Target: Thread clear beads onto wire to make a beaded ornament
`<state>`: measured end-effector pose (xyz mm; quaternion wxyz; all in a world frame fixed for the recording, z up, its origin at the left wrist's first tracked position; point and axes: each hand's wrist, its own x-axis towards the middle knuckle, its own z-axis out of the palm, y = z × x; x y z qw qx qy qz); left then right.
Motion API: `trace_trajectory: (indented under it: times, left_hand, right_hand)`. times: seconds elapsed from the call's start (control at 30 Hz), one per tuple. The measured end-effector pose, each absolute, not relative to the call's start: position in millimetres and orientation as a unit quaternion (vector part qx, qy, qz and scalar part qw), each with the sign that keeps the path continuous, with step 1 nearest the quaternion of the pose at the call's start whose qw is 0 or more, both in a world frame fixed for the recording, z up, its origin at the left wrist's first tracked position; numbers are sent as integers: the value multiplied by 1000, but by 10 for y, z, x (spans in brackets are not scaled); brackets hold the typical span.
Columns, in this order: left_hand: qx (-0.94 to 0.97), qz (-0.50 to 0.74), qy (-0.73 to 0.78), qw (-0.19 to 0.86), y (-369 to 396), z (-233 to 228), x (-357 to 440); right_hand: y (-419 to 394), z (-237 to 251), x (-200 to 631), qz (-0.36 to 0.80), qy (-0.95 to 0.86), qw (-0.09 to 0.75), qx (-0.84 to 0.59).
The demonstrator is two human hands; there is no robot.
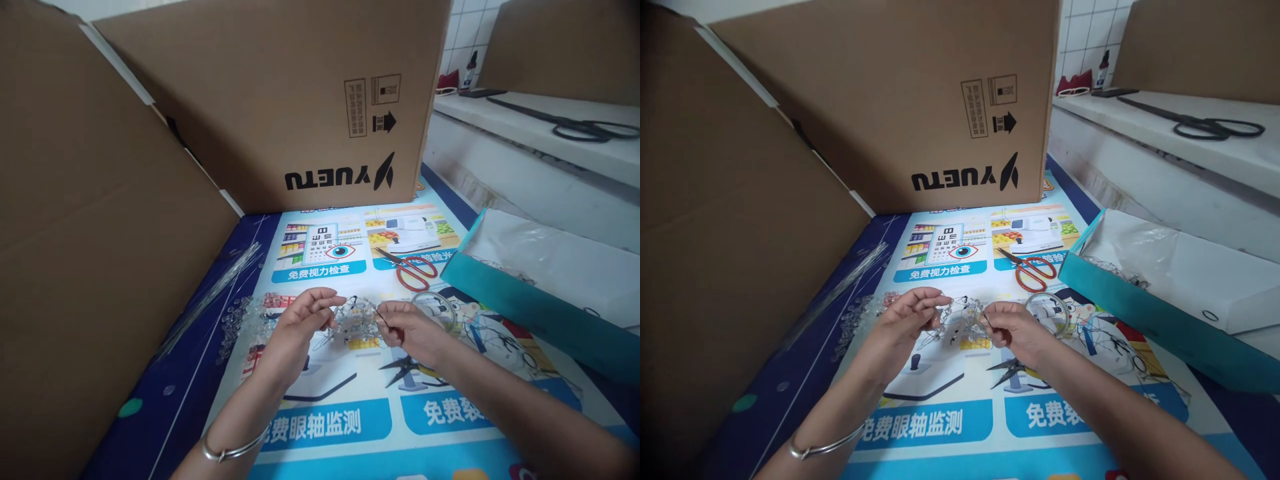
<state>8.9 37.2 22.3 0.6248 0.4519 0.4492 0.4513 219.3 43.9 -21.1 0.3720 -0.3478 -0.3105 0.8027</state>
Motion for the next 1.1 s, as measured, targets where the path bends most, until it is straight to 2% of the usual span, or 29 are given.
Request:
trace_trajectory:
  times: [0.33,0.8,1.1]
  left_hand:
    - [478,443,443,615,334,240,96]
    - [603,379,485,508,166,311,173]
    - [619,347,523,472,158,297,201]
  right_hand:
    - [421,-221,2166,756,-358,393,-382]
    - [471,-69,2273,661,-495,320,-465]
    - [385,-96,2163,616,-534,352,-461]
